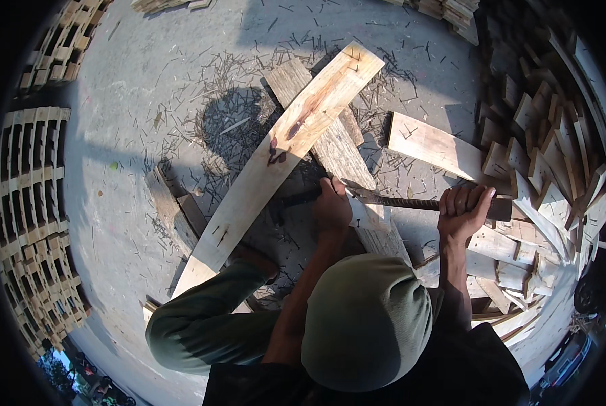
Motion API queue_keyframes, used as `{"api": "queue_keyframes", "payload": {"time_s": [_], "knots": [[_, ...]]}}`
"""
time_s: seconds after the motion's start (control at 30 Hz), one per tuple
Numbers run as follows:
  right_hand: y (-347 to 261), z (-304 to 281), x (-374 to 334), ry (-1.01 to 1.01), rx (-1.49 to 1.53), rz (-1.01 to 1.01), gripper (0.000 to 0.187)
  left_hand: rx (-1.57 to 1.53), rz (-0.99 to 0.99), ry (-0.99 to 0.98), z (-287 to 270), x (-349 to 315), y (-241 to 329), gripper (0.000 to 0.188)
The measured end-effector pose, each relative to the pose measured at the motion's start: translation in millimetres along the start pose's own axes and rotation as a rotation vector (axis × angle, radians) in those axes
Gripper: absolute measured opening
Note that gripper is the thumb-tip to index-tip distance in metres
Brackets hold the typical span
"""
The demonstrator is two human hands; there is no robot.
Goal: Use a crowbar to pry apart wooden boards from a pallet or stack.
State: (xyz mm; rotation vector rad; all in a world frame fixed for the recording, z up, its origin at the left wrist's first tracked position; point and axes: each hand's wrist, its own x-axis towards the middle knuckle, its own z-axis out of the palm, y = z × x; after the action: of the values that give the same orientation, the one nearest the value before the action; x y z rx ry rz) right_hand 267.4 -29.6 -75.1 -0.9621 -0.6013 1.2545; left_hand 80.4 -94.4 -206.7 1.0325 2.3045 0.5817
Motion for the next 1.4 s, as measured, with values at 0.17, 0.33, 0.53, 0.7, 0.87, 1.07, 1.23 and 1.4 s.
{"api": "queue_keyframes", "payload": {"time_s": [0.17, 0.33, 0.53, 0.7, 0.87, 1.07, 1.23, 1.4], "knots": [[2, 15, 0, -0.024, -0.05, 0.042, 0.05, -0.1, -0.025, 0.105, 6, -3, -6, 0.024], [4, -36, 2, 0.07, 0.151, 0.005, 0.05, -0.166, 0.067, 0.204, 4, 2, 1, 0.02], [0, -144, -3, 0.476, 0.124, 0.03, 0.049, -0.194, 0.134, 0.248, 18, 3, 2, 0.017], [-35, -42, -3, 0.097, -0.013, -0.16, 0.048, -0.097, -0.009, 0.105, 5, 5, -10, 0.023], [-41, -25, 20, 0.299, -0.283, -0.158, 0.047, 0.01, -0.071, 0.018, 4, 1, -1, 0.035], [-34, -41, -10, 0.103, -0.345, -0.178, 0.043, 0.003, -0.03, -0.104, -4, 1, 2, 0.051], [-44, -6, -17, -0.03, 0.015, -0.292, 0.047, -0.013, -0.038, -0.113, -6, 2, -3, 0.06], [-30, -9, -4, 0.047, -0.566, 0.0, 0.044, -0.058, -0.045, -0.108, 2, -2, -1, 0.061]]}}
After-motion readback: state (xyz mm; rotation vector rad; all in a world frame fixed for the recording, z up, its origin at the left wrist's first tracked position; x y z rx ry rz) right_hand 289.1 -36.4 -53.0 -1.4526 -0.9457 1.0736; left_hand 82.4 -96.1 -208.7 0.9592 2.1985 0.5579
